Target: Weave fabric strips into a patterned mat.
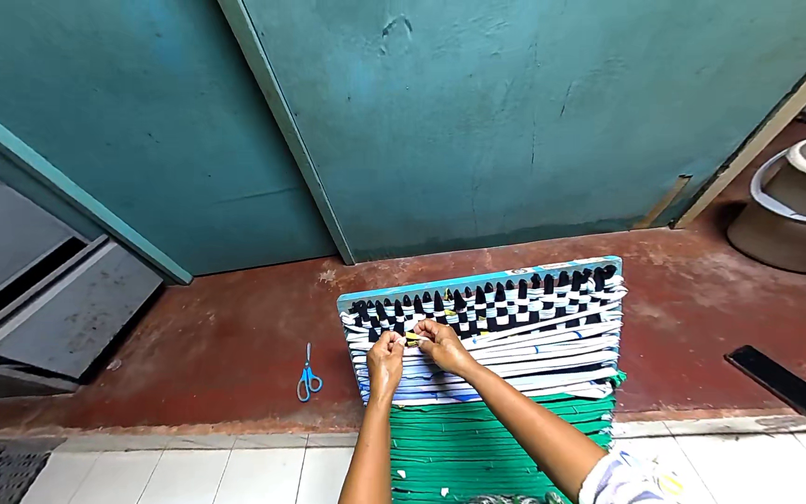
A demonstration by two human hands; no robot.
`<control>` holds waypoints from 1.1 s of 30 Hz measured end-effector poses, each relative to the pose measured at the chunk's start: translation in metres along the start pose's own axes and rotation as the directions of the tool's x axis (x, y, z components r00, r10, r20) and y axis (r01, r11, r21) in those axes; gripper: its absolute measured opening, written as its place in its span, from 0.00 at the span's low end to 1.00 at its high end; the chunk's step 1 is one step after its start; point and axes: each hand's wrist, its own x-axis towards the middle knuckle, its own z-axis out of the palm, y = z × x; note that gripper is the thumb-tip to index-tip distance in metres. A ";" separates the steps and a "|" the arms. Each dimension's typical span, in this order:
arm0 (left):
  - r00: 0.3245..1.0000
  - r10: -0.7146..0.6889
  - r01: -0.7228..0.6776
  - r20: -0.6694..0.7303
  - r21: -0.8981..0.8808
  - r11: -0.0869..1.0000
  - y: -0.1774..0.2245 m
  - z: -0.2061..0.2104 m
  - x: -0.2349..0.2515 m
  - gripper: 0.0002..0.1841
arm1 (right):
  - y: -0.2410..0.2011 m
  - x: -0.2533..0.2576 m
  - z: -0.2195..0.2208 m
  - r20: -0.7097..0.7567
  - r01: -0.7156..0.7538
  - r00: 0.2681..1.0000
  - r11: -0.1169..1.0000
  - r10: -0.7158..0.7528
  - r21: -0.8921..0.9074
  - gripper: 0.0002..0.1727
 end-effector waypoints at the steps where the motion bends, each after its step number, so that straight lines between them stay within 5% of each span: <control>1: 0.998 0.038 -0.040 -0.056 -0.028 0.999 -0.004 -0.001 -0.002 0.08 | 0.000 -0.003 -0.001 -0.031 0.036 0.999 0.999 -0.036 -0.014 0.15; 4: 0.979 0.044 -0.099 -0.199 -0.275 0.956 -0.009 -0.011 -0.010 0.09 | 0.006 -0.012 -0.006 -0.213 0.223 0.950 0.974 -0.229 -0.050 0.13; 6: 0.970 -0.027 -0.103 -0.242 -0.507 0.856 -0.011 -0.016 -0.011 0.08 | 0.012 -0.013 -0.012 -0.377 0.371 0.828 0.910 -0.415 -0.187 0.12; 8: 0.976 -0.092 -0.066 -0.196 -0.674 0.736 -0.013 -0.017 -0.012 0.08 | 0.017 -0.009 -0.020 -0.464 0.436 0.678 0.820 -0.571 -0.372 0.11; 10: 0.990 -0.104 0.005 -0.097 -0.707 0.707 -0.015 -0.014 -0.012 0.08 | 0.020 -0.006 -0.030 -0.466 0.411 0.628 0.774 -0.624 -0.482 0.11; 14: 0.997 -0.031 0.042 0.072 -0.158 0.987 -0.014 -0.018 -0.008 0.11 | 0.029 -0.007 -0.038 -0.370 0.321 0.678 0.709 -0.635 -0.628 0.09; 16: 0.999 0.017 -0.019 0.032 0.062 0.998 -0.013 -0.030 -0.004 0.10 | 0.032 -0.006 -0.038 -0.340 0.299 0.678 0.667 -0.652 -0.683 0.09; 21: 0.925 0.188 -0.256 -0.331 -0.175 0.951 -0.025 -0.063 0.002 0.07 | 0.036 0.000 -0.034 -0.337 0.238 0.653 0.606 -0.679 -0.759 0.07; 24: 0.802 0.347 -0.413 -0.486 -0.032 0.910 -0.034 -0.068 0.004 0.10 | 0.041 0.005 -0.034 -0.341 0.230 0.615 0.576 -0.711 -0.784 0.08; 29: 0.779 0.427 -0.262 -0.458 0.381 0.887 -0.069 -0.062 0.019 0.08 | 0.044 0.005 -0.034 -0.335 0.232 0.605 0.562 -0.722 -0.794 0.08; 33: 0.792 0.344 -0.225 -0.504 0.283 0.932 -0.081 -0.057 0.032 0.08 | 0.043 0.001 -0.037 -0.314 0.275 0.615 0.570 -0.723 -0.774 0.08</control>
